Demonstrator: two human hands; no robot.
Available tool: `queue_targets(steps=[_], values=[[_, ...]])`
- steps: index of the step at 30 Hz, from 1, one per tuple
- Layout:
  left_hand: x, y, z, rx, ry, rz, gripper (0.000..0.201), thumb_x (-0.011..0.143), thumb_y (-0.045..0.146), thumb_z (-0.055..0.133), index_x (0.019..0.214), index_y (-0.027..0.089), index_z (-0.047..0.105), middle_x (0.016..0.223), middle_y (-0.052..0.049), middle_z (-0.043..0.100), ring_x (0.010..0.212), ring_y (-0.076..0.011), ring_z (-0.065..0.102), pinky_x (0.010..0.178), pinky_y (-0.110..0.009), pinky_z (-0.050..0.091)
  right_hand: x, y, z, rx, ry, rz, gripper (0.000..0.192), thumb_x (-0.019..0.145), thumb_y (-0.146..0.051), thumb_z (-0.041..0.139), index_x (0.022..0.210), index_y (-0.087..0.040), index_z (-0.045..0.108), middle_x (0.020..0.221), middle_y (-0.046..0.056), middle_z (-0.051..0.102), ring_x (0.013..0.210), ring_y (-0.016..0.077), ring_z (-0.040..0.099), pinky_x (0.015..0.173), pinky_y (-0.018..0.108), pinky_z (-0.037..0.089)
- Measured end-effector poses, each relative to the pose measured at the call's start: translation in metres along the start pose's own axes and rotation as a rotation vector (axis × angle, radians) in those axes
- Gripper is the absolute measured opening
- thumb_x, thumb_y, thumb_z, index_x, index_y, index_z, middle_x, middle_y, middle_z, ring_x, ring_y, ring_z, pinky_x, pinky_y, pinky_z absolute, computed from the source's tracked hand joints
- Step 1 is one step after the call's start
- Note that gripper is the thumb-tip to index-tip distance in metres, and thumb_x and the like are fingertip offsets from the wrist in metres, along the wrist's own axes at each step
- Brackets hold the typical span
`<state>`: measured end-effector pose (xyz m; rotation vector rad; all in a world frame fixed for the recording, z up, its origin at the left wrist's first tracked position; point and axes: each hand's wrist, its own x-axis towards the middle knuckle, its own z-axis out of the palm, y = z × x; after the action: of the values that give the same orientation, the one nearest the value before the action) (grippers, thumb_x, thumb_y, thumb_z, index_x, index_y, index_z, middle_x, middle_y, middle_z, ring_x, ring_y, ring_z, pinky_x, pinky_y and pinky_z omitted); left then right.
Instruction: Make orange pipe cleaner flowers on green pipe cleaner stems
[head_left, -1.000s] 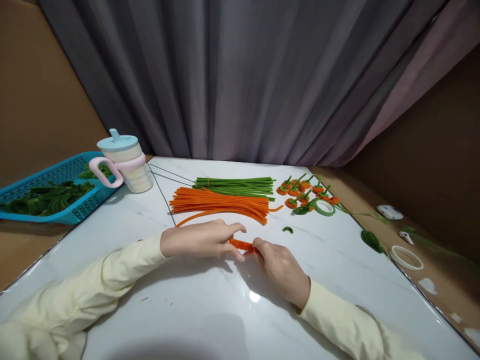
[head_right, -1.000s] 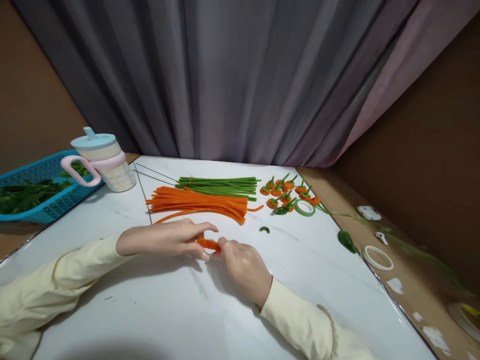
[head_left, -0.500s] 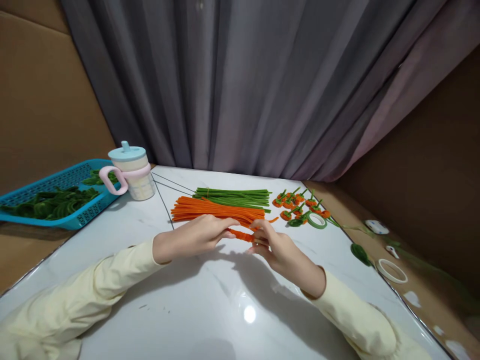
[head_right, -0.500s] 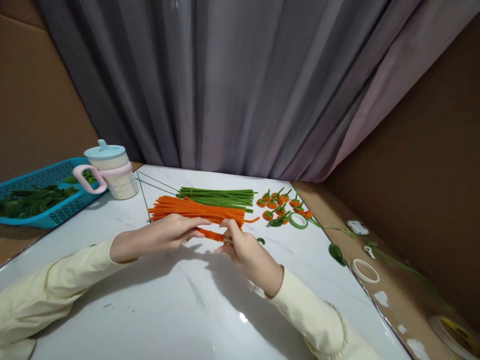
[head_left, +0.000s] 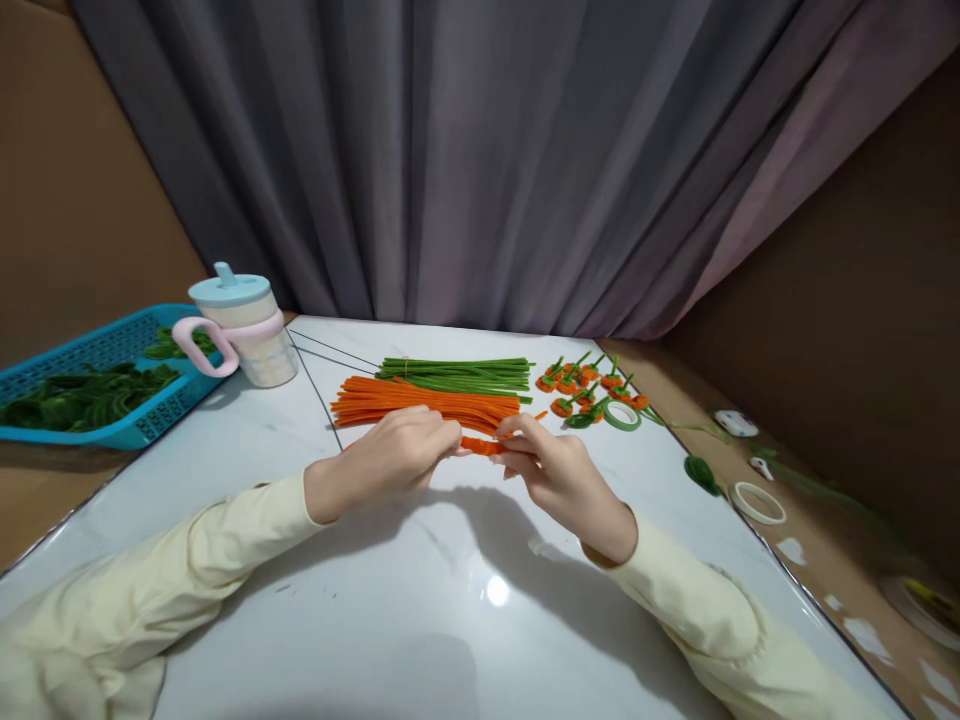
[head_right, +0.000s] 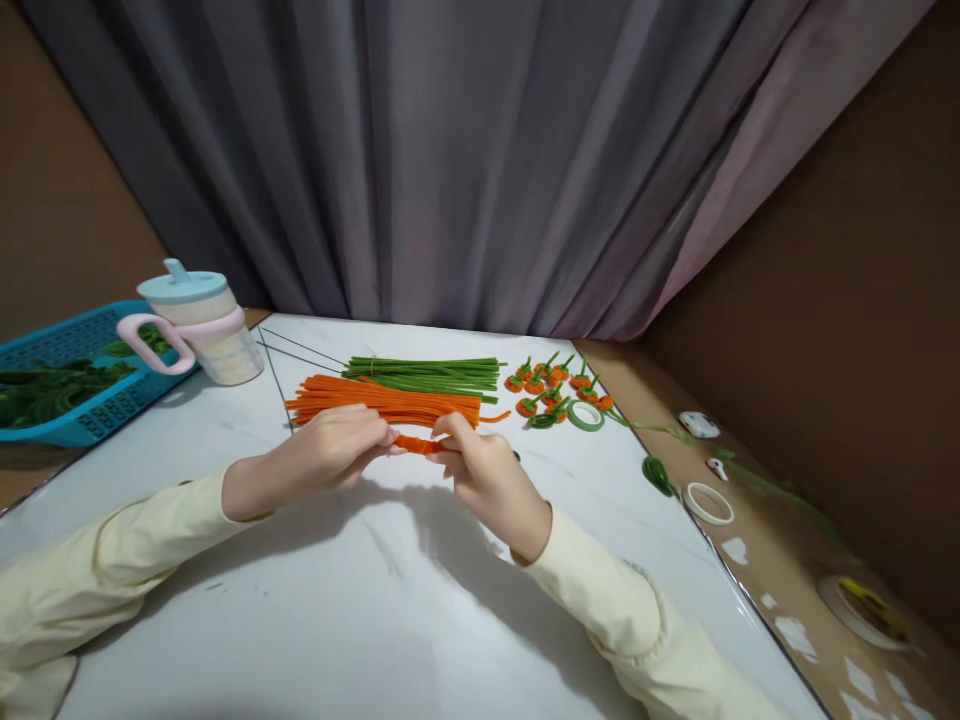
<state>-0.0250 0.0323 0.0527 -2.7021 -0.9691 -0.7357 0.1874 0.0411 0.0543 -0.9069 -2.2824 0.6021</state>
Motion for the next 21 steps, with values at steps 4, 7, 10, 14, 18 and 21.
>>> queue_targets(steps=[4, 7, 10, 14, 18, 21], values=[[0.0, 0.001, 0.009, -0.093, -0.054, -0.098, 0.019, 0.086, 0.011, 0.038, 0.07, 0.017, 0.045, 0.061, 0.0, 0.05, 0.056, -0.0136, 0.046, 0.054, -0.025, 0.033, -0.003, 0.004, 0.008, -0.349, 0.0, -0.104, 0.026, 0.076, 0.001, 0.033, 0.092, -0.019, 0.039, 0.07, 0.003, 0.061, 0.058, 0.0152, 0.057, 0.053, 0.022, 0.039], [0.001, 0.002, 0.013, -0.185, -0.113, -0.14, 0.019, 0.083, 0.008, 0.036, 0.068, 0.017, 0.042, 0.063, -0.001, 0.053, 0.057, -0.0135, 0.048, 0.054, -0.025, 0.034, -0.005, 0.009, 0.016, -0.57, -0.015, -0.18, 0.028, 0.073, 0.003, 0.033, 0.091, -0.017, 0.041, 0.066, 0.004, 0.06, 0.057, 0.0162, 0.055, 0.052, 0.023, 0.035], [0.002, 0.004, 0.015, -0.237, -0.147, -0.163, 0.018, 0.08, 0.006, 0.035, 0.067, 0.018, 0.039, 0.063, 0.0, 0.051, 0.055, -0.013, 0.046, 0.052, -0.024, 0.031, -0.006, 0.012, 0.025, -0.669, 0.02, -0.251, 0.027, 0.074, 0.003, 0.034, 0.091, -0.016, 0.043, 0.063, 0.002, 0.059, 0.055, 0.016, 0.052, 0.05, 0.024, 0.03], [0.003, 0.006, 0.018, -0.309, -0.177, -0.198, 0.018, 0.08, 0.008, 0.034, 0.066, 0.019, 0.035, 0.061, 0.001, 0.046, 0.053, -0.0119, 0.041, 0.049, -0.023, 0.027, -0.007, 0.013, 0.038, -0.694, 0.125, -0.302, 0.02, 0.08, -0.001, 0.034, 0.086, -0.016, 0.046, 0.057, 0.0, 0.057, 0.053, 0.0157, 0.05, 0.05, 0.025, 0.029], [0.001, 0.006, 0.025, -0.407, -0.203, -0.248, 0.021, 0.08, 0.01, 0.037, 0.064, 0.02, 0.028, 0.058, 0.004, 0.041, 0.051, -0.0105, 0.037, 0.049, -0.022, 0.025, -0.009, 0.015, 0.048, -0.657, 0.15, -0.317, 0.019, 0.083, -0.003, 0.034, 0.082, -0.016, 0.047, 0.058, 0.001, 0.057, 0.053, 0.0164, 0.051, 0.051, 0.025, 0.031], [0.0, 0.007, 0.029, -0.434, -0.228, -0.281, 0.023, 0.078, 0.01, 0.039, 0.063, 0.02, 0.025, 0.054, 0.005, 0.035, 0.048, -0.0098, 0.033, 0.048, -0.023, 0.022, -0.011, 0.016, 0.054, -0.634, 0.141, -0.309, 0.02, 0.081, -0.002, 0.033, 0.081, -0.017, 0.046, 0.058, 0.002, 0.057, 0.054, 0.0168, 0.051, 0.051, 0.025, 0.032]])
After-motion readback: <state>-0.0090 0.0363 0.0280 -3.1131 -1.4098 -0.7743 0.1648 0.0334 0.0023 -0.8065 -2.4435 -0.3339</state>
